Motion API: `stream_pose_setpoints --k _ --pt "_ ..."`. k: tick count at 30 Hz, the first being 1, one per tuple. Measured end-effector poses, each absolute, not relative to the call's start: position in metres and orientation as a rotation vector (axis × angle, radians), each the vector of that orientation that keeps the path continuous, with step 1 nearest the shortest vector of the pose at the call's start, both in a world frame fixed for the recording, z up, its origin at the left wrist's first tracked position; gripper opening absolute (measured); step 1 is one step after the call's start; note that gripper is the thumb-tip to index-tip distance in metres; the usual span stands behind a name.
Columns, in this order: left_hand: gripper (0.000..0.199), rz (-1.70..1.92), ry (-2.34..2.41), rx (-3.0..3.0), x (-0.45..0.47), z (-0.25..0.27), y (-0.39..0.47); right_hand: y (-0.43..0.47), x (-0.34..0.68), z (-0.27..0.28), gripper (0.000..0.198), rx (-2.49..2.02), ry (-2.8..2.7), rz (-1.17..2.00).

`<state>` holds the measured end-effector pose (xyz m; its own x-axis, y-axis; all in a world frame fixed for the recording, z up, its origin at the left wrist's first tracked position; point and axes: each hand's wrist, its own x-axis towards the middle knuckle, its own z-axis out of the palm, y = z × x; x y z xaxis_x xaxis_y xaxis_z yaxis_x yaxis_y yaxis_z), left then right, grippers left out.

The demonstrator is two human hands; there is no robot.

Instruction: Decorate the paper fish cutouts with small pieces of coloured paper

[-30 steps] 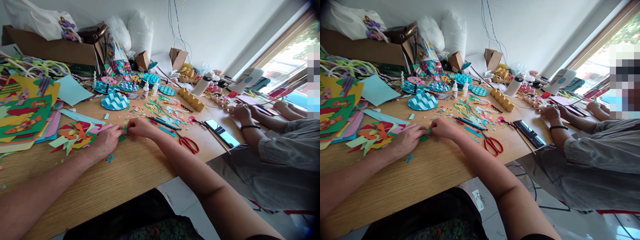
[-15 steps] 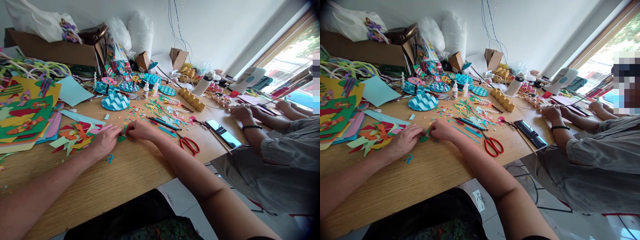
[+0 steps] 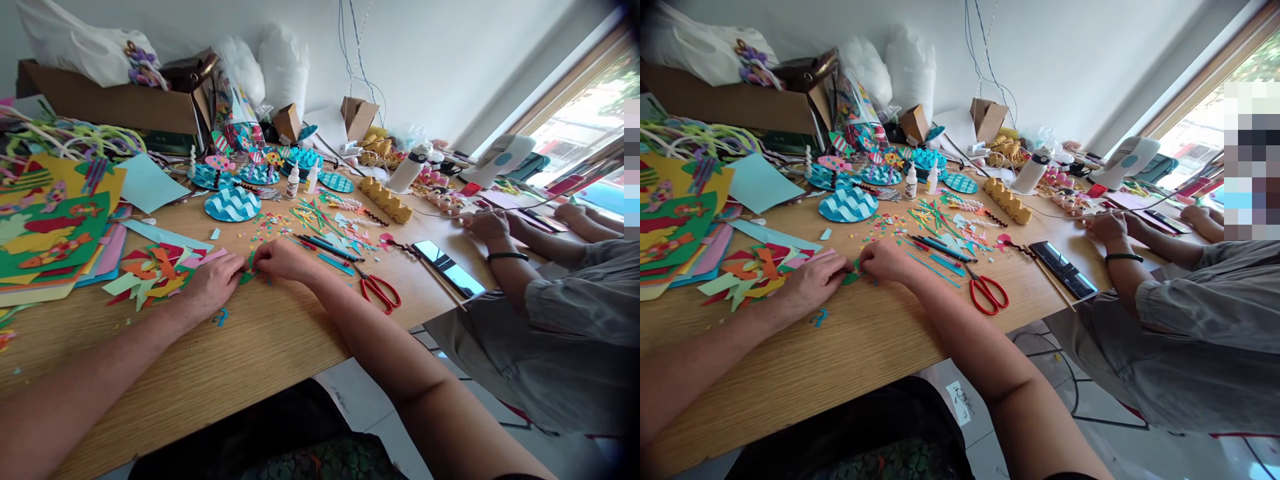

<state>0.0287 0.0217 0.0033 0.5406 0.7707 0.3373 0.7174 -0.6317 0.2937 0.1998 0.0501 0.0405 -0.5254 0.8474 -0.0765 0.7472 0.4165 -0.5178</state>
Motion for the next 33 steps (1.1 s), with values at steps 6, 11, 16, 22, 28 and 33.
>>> stream_pose_setpoints --k 6,11,16,22,28,33 --pt "0.021 0.685 1.253 2.675 0.029 0.004 0.021 0.048 0.198 0.041 0.024 -1.458 -2.532 0.695" --pt "0.02 0.642 1.263 2.701 0.028 0.002 0.022 0.048 0.197 0.041 0.025 -1.483 -2.534 0.667" --pt "0.021 0.623 1.269 2.705 0.027 0.002 0.022 0.048 0.197 0.04 0.024 -1.47 -2.513 0.663" --pt "0.021 0.645 1.299 2.684 0.028 0.002 0.021 0.051 0.198 0.033 0.023 -1.431 -2.478 0.679" --pt "0.022 0.647 1.293 2.666 0.029 0.003 0.021 0.055 0.197 0.02 0.023 -1.412 -2.476 0.672" --pt "0.022 0.644 1.296 2.664 0.028 0.003 0.02 0.056 0.197 0.019 0.024 -1.439 -2.469 0.675"
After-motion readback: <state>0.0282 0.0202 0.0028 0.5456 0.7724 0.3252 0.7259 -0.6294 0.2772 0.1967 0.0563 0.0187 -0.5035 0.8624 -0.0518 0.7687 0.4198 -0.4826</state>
